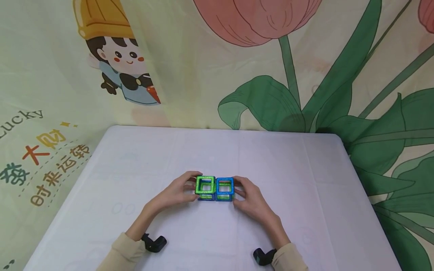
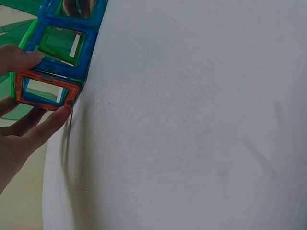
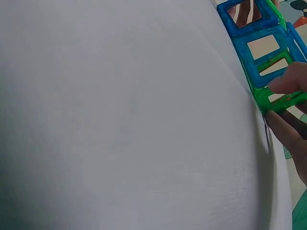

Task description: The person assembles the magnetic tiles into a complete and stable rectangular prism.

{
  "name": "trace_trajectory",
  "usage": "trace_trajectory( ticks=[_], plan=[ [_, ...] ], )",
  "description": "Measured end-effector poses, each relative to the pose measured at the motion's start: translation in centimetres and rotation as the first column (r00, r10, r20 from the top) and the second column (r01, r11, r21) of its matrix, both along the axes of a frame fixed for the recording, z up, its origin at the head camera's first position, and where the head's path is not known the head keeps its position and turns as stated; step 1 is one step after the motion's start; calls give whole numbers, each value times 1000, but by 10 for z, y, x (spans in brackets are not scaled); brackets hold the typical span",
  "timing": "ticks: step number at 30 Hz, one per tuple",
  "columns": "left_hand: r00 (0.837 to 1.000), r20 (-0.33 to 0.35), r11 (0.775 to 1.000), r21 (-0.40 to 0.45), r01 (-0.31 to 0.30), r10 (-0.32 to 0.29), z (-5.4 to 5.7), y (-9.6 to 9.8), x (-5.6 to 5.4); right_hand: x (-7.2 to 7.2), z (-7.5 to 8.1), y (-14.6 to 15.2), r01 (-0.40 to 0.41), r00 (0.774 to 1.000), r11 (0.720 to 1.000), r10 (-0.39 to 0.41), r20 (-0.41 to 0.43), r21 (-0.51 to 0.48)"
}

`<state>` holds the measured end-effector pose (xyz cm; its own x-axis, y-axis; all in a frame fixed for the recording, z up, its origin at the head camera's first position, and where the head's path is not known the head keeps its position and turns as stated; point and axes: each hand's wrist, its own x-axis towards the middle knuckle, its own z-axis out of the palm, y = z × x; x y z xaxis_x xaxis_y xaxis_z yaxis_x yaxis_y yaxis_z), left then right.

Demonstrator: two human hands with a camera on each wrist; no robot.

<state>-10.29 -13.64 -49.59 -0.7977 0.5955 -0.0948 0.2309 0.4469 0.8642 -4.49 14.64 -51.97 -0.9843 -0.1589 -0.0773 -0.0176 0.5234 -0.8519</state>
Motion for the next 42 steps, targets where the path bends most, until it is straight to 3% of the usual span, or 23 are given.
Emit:
trace_trajectory(
  ticks=[20, 31, 34, 37, 40, 42],
  plan=[
    [1000, 15, 999, -40, -27, 27, -1, 8, -43, -43, -3, 7, -10, 999, 1000, 10, 42, 4],
    [998, -8, 998, -41, -55, 55, -1, 8, -46, -50, 2, 10, -25, 998, 1000, 24, 59, 18],
    [995, -57, 994, -71, -89, 85, 3, 5, -41, -47, 5, 12, -36, 999, 999, 35, 15, 35],
    [983, -152, 985, -117, -123, 105, 10, 3, -35, -44, 10, 13, -34, 997, 996, 40, -68, 86],
    [952, -294, 974, -175, -144, 88, 16, 3, -29, -41, 17, 13, -19, 986, 986, 46, -158, 165],
    [916, -394, 962, -217, -167, 70, 20, 4, -26, -38, 22, 13, -11, 975, 977, 58, -216, 215]
  ],
)
